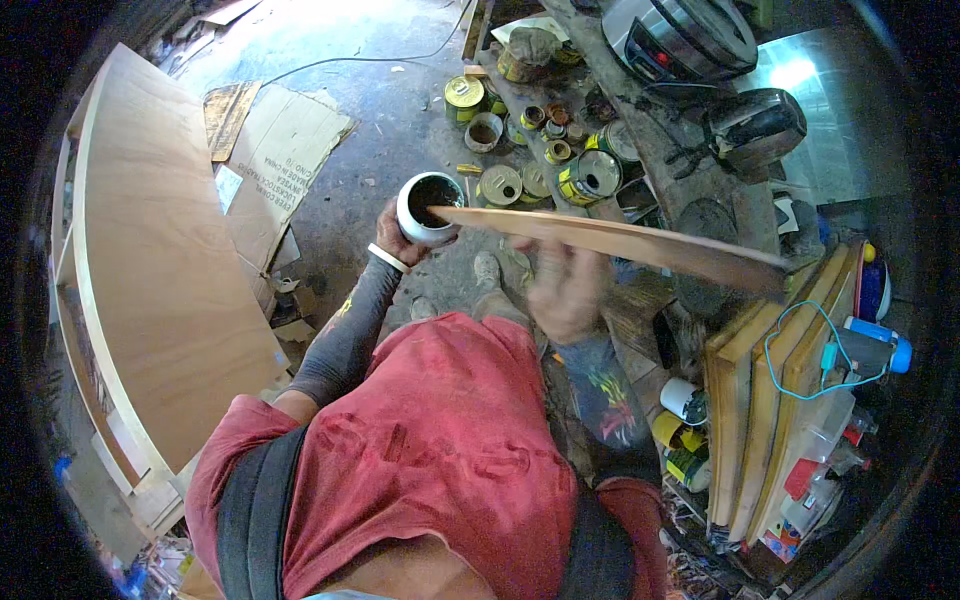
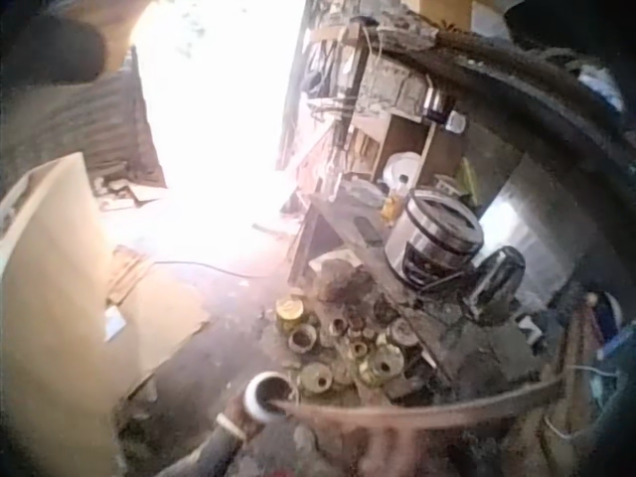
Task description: Sand a wooden board with an electric sander and prepare a paint sprayer by mixing and pouring paint.
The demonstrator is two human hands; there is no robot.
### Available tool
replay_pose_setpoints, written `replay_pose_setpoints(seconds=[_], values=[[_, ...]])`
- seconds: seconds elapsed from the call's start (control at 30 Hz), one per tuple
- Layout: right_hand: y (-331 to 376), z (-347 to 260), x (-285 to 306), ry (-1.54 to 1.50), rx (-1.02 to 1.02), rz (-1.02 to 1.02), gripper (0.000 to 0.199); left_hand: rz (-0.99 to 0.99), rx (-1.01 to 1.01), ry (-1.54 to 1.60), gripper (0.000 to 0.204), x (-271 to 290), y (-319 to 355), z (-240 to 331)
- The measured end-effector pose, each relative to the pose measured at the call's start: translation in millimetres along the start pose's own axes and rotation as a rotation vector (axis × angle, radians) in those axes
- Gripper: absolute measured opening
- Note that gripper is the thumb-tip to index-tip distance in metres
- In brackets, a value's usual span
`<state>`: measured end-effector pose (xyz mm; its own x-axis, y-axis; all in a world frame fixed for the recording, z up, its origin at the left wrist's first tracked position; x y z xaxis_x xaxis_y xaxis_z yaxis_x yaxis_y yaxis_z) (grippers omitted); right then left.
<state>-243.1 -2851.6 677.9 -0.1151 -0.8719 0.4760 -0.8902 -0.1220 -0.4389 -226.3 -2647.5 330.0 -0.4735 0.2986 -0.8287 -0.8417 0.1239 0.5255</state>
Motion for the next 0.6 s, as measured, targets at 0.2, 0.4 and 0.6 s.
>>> replay_pose_setpoints(seconds=[0.2,0.4,0.6], values=[[61,80,51,-0.351,-0.459,0.586,0.029,-0.012,0.073,-0.01,0.068,18,-8,14],[157,182,45,-0.622,-0.791,0.802,0.035,0.007,0.126,-0.085,0.069,18,-24,21],[213,353,-5,-0.956,-1.082,0.984,0.03,-0.177,0.179,0.012,0.078,7,-60,34]])
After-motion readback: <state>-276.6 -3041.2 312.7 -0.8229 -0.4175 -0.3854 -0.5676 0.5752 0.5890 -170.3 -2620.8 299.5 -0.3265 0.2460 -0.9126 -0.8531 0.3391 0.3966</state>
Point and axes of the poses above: each hand's wrist, its own y-axis away from the middle knuckle, its own x-axis out of the back of the hand, z = x × y, the point moved 7 cm from there along -y, towards the middle knuckle, and after that the axes turned 8 degrees about z, right-handed, at the moved point
